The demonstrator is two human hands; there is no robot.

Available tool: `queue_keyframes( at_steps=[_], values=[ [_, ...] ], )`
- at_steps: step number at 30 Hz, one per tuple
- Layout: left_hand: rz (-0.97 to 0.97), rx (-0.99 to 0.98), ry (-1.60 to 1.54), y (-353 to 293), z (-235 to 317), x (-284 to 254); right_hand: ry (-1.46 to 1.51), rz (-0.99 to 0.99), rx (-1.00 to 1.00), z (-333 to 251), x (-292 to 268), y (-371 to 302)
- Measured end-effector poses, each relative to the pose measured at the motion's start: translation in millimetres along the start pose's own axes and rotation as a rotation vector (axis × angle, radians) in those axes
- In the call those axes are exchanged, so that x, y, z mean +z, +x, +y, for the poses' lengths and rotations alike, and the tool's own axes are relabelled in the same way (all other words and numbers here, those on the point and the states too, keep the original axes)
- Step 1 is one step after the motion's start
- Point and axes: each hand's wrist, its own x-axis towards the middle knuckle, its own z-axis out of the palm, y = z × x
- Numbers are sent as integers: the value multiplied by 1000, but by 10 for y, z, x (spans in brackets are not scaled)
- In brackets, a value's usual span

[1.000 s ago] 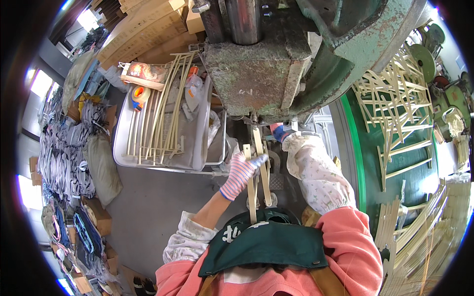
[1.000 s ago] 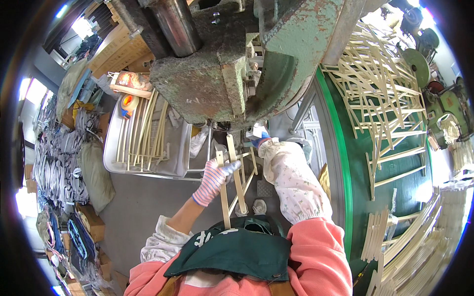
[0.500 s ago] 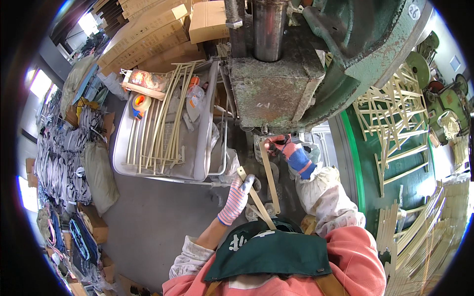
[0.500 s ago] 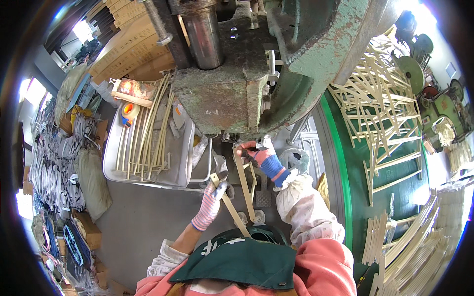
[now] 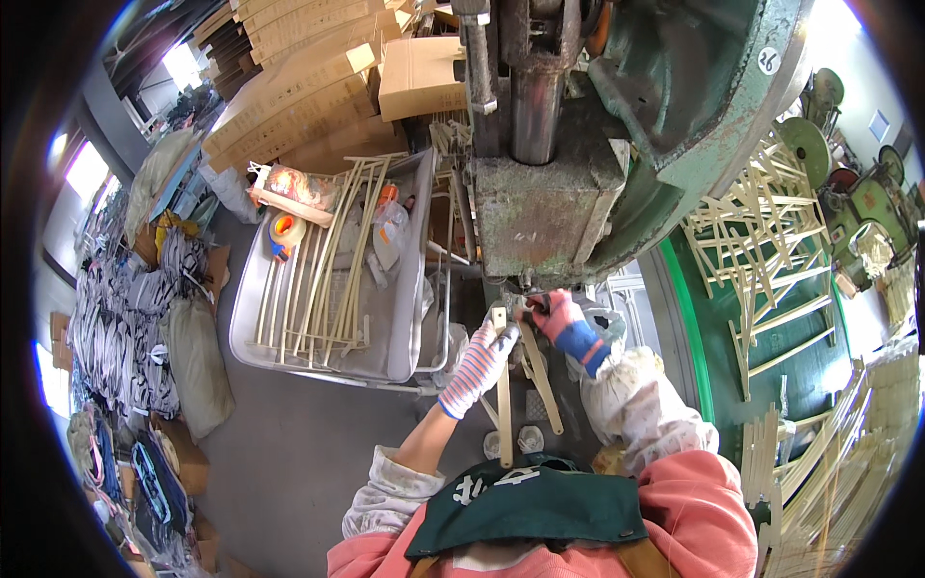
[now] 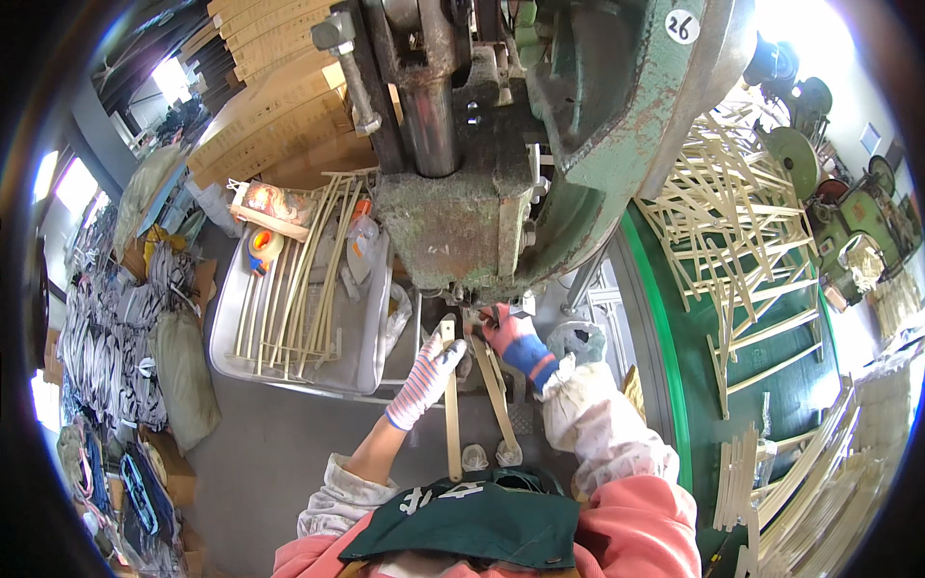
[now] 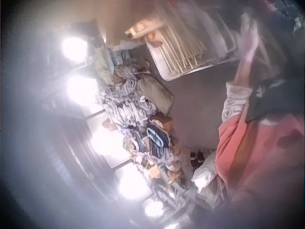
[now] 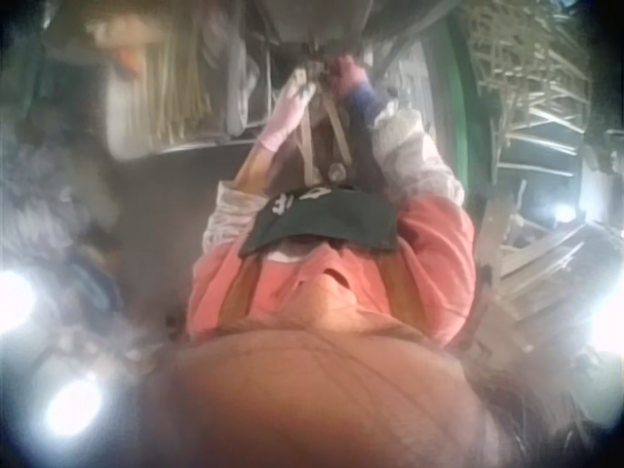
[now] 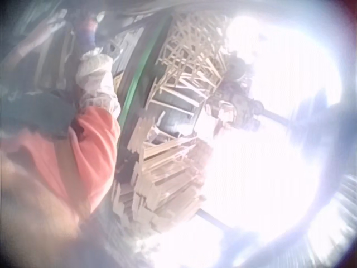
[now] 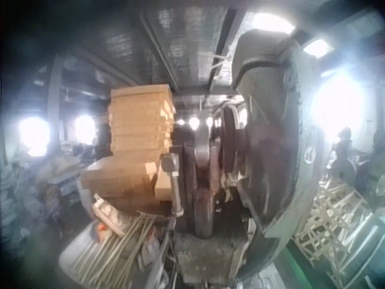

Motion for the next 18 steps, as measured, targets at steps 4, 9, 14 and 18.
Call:
queue_keyframes(
  at_steps=[4,9,14,18],
  values=[
    [-55,52,46,283,-60,-20,418,-63,89,29,72,-333],
    [-74,298,479,507,-189,-79,133,-8,75,-8,-12,-413],
    [-58,328,495,556,-131,-82,-30,-43,-37,-68,-205,-301],
    [-142,293,649,559,-10,-116,-167,-154,-112,-122,-257,-253]
  ],
)
